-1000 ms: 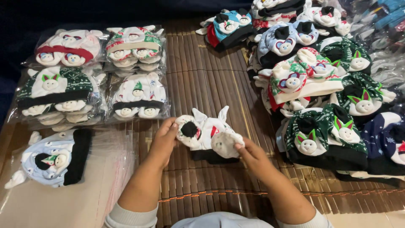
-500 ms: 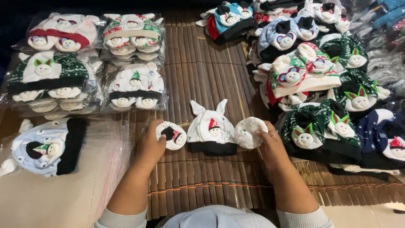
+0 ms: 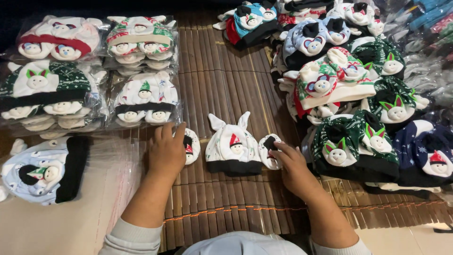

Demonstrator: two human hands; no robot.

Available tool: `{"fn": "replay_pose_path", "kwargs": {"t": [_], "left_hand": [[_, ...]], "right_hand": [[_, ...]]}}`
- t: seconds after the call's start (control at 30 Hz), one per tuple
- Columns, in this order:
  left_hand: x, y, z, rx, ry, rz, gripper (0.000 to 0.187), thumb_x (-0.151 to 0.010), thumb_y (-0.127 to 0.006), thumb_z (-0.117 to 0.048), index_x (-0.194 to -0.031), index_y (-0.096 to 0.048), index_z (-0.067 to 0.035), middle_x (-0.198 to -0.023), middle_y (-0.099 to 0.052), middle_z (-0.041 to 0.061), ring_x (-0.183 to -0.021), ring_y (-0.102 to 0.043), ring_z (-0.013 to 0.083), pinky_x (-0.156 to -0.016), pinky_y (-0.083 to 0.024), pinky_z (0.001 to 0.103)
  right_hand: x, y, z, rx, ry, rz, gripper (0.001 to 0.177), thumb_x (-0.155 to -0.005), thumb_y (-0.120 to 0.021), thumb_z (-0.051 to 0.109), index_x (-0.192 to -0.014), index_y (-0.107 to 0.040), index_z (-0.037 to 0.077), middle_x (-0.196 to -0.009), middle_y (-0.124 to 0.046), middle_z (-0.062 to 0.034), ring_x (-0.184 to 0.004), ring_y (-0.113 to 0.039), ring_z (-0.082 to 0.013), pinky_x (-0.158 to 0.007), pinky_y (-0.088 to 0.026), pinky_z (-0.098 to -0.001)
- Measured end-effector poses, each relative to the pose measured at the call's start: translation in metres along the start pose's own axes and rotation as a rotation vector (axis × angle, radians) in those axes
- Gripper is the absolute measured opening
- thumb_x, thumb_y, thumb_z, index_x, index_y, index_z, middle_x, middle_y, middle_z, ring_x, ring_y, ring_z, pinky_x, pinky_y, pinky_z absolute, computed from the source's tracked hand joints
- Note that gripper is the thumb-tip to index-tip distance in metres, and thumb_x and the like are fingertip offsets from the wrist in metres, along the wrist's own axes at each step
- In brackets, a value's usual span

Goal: Packaging baby hats into individual plastic bags

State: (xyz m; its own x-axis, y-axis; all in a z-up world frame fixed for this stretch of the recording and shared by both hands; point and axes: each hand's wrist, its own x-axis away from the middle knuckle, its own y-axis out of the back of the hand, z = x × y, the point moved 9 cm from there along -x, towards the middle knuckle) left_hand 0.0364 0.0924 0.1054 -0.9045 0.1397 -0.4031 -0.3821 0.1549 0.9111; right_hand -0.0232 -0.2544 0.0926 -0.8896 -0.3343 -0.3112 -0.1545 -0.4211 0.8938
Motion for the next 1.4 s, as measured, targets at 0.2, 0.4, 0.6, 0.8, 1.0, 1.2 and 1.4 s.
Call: {"fn": "replay_pose_path", "kwargs": {"t": [0.2,0.4,0.6,0.8,1.0,1.2,1.4], "left_hand": [[0.026,-0.002,-0.013,0.075,0.072,0.010,0.034,-0.092,-0.061,-0.027,-0.125,-0.064,-0.017,-0.116,-0.061,0.010,-0.108,-0.061,0.0327,-0.082,-0.052,0.050],[0.040,-0.014,-0.025,0.031,-0.090,0.007,0.047,-0.090,-0.062,-0.028,-0.134,-0.061,-0.014,-0.132,-0.059,0.018,-0.127,-0.057,0.0370,-0.101,-0.044,0.055],[0.054,-0.025,-0.020,0.153,-0.077,0.128,0.049,-0.084,-0.065,-0.022,-0.133,-0.061,-0.015,-0.139,-0.055,0.017,-0.134,-0.051,0.0389,-0.099,-0.048,0.058],[0.044,0.027,-0.072,0.199,-0.176,0.036,0.050,-0.082,-0.072,-0.035,-0.126,-0.064,-0.012,-0.139,-0.052,0.023,-0.141,-0.039,0.0475,-0.109,-0.033,0.069],[0.049,-0.004,-0.111,0.107,-0.329,-0.064,0.052,-0.075,-0.075,-0.031,-0.121,-0.062,-0.010,-0.111,-0.060,0.016,-0.099,-0.061,0.0338,-0.097,-0.044,0.059],[0.033,0.021,-0.099,0.073,-0.233,-0.232,0.044,-0.068,-0.075,-0.015,-0.110,-0.060,-0.014,-0.093,-0.053,0.005,-0.079,-0.057,0.0258,-0.063,-0.048,0.041],[0.009,0.046,-0.091,0.219,-0.228,0.015,0.042,-0.073,-0.070,0.001,-0.110,-0.055,-0.009,-0.099,-0.051,0.013,-0.083,-0.062,0.0376,-0.059,-0.059,0.050]], "right_hand": [[0.003,0.021,0.001,-0.097,-0.104,0.021,0.062,-0.080,-0.069,0.008,-0.138,-0.062,0.030,-0.148,-0.055,0.0028,-0.143,-0.048,-0.0246,-0.121,-0.030,-0.0455],[0.001,-0.006,-0.006,0.039,-0.130,0.150,0.046,-0.090,-0.071,0.032,-0.135,-0.064,0.029,-0.148,-0.057,-0.0004,-0.141,-0.050,-0.0288,-0.114,-0.037,-0.0610],[0.006,-0.010,-0.016,0.106,-0.181,0.119,0.054,-0.085,-0.074,0.029,-0.137,-0.062,0.027,-0.149,-0.055,-0.0036,-0.143,-0.048,-0.0285,-0.116,-0.037,-0.0572],[-0.013,0.014,0.056,0.168,0.037,-0.070,0.054,-0.083,-0.079,0.040,-0.133,-0.064,0.030,-0.135,-0.061,-0.0001,-0.130,-0.057,-0.0239,-0.107,-0.043,-0.0442],[-0.020,-0.022,0.079,0.313,0.106,-0.055,0.069,-0.069,-0.083,0.043,-0.132,-0.064,0.022,-0.120,-0.064,-0.0146,-0.097,-0.066,-0.0341,-0.076,-0.054,-0.0435],[-0.023,-0.016,0.047,0.161,-0.002,-0.081,0.044,-0.086,-0.068,0.019,-0.129,-0.066,0.021,-0.111,-0.068,-0.0112,-0.094,-0.070,-0.0316,-0.075,-0.057,-0.0378],[-0.054,0.030,0.035,-0.551,-0.404,0.075,0.057,-0.071,-0.066,-0.007,-0.122,-0.073,0.017,-0.101,-0.058,-0.0117,-0.086,-0.066,-0.0279,-0.080,-0.064,-0.0363]]}}
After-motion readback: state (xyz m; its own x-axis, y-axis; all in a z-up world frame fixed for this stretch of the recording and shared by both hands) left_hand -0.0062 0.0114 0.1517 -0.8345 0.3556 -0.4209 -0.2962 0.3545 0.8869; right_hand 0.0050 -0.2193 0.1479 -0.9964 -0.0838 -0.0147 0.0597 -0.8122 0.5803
